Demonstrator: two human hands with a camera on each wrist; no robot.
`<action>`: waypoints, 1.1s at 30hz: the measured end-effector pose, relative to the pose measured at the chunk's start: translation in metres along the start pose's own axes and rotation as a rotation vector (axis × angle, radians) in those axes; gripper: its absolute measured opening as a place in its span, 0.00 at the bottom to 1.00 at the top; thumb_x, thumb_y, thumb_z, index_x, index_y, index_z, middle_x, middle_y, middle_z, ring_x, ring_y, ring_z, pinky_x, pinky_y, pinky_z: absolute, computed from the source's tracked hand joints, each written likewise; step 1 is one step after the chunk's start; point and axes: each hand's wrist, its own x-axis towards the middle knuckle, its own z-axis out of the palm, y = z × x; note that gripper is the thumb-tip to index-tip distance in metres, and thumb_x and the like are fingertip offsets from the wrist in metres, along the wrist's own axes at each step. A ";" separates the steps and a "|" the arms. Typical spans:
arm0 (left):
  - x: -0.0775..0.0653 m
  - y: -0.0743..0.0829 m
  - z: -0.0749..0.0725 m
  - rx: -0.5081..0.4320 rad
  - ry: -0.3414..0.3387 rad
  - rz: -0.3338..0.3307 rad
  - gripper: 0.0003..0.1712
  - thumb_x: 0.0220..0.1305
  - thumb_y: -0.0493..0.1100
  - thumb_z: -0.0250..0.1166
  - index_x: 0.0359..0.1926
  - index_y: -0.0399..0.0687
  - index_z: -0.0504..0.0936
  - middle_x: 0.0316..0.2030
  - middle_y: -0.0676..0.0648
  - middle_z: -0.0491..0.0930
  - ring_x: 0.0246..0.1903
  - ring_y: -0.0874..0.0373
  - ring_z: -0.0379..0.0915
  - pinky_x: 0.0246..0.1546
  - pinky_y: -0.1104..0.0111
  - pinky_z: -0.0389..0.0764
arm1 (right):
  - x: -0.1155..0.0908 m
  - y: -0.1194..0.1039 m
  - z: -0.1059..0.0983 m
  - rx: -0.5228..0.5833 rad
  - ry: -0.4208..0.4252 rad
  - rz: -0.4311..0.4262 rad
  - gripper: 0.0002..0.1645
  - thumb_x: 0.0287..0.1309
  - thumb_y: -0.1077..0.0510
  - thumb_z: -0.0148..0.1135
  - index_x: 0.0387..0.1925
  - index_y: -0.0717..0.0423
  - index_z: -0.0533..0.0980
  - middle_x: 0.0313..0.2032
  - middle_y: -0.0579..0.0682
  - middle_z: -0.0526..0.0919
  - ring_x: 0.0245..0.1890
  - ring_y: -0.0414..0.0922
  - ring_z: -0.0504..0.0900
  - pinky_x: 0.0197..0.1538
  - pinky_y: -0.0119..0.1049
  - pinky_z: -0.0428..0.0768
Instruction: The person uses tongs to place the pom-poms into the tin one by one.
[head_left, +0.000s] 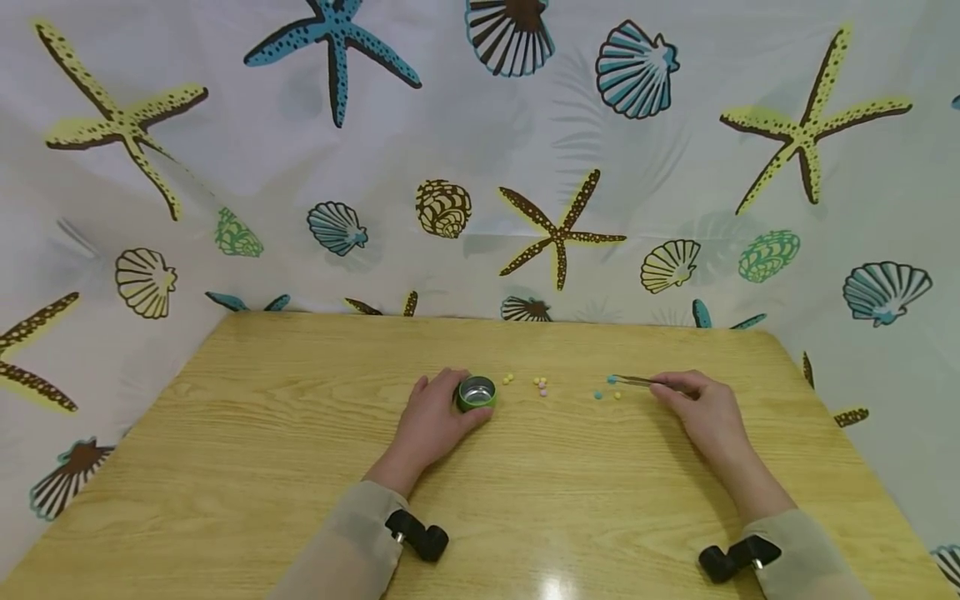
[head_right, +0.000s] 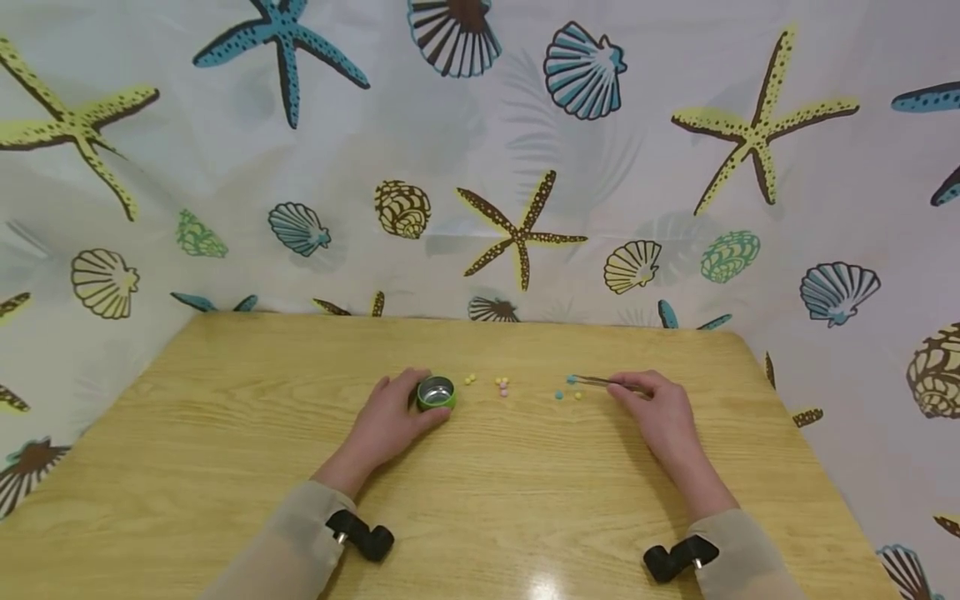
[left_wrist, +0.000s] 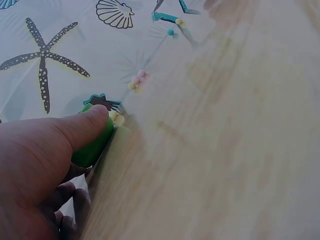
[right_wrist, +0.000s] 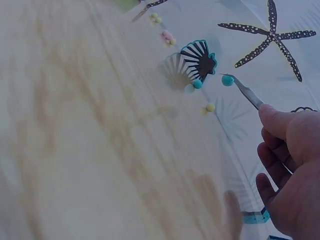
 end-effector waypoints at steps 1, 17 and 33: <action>0.000 0.000 0.000 -0.001 0.000 0.001 0.38 0.72 0.51 0.79 0.72 0.35 0.78 0.69 0.36 0.81 0.77 0.37 0.68 0.85 0.42 0.49 | 0.000 -0.002 0.001 0.003 -0.005 -0.001 0.22 0.79 0.45 0.70 0.61 0.56 0.88 0.63 0.59 0.85 0.61 0.55 0.80 0.62 0.47 0.76; -0.001 0.001 -0.001 0.000 0.007 0.011 0.37 0.71 0.51 0.80 0.70 0.35 0.80 0.63 0.38 0.84 0.67 0.40 0.78 0.84 0.39 0.51 | 0.000 -0.037 0.033 0.035 -0.073 -0.102 0.20 0.78 0.47 0.70 0.60 0.56 0.88 0.62 0.57 0.86 0.65 0.55 0.81 0.63 0.49 0.80; -0.001 -0.004 0.002 0.009 0.014 0.015 0.39 0.70 0.53 0.81 0.71 0.36 0.79 0.63 0.39 0.84 0.67 0.41 0.79 0.84 0.41 0.52 | 0.001 -0.066 0.075 0.097 -0.137 -0.187 0.16 0.75 0.52 0.74 0.56 0.55 0.90 0.57 0.54 0.89 0.67 0.57 0.81 0.73 0.59 0.77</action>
